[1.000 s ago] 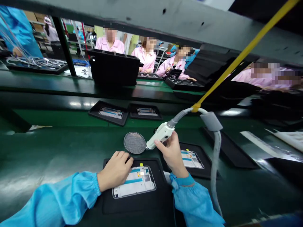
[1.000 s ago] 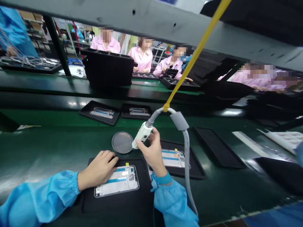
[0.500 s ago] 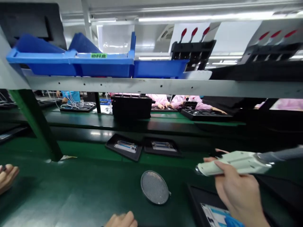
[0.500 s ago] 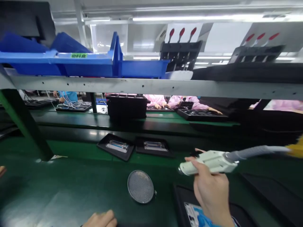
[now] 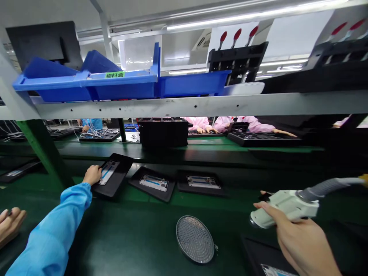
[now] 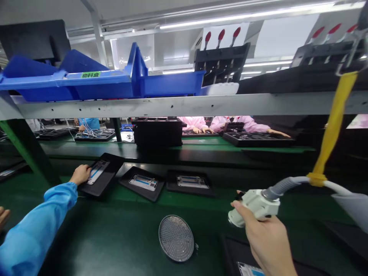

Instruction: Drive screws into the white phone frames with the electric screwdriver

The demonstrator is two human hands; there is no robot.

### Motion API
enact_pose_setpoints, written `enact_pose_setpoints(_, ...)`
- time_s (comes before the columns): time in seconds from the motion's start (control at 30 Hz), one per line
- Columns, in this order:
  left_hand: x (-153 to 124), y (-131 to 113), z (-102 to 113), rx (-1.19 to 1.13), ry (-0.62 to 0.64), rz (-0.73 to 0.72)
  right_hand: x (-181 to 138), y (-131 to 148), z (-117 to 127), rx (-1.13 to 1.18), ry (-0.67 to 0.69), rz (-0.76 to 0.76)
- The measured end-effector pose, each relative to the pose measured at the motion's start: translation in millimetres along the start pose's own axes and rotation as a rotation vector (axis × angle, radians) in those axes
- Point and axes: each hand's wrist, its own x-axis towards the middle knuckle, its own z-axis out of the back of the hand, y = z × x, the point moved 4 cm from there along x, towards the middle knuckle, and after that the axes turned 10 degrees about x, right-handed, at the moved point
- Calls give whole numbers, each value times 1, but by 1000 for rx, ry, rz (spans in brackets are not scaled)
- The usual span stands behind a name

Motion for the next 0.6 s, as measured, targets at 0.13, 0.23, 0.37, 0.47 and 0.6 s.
enact_pose_setpoints(0.13,4,-35,-25,46,44,-144,6,-11,0,-41,-1,-27)
enact_pose_setpoints(0.23,-3,-94,-62,48,98,-396,13,-22,-3,6,19,0)
enact_pose_setpoints(0.37,-19,-150,-95,31,143,-665,13,-24,-12,263,133,118)
enact_pose_setpoints(0.47,-24,-157,-96,24,108,-757,8,-19,-14,268,165,185)
enact_pose_setpoints(0.6,-37,-140,-80,21,15,-844,3,-12,-11,282,202,247)
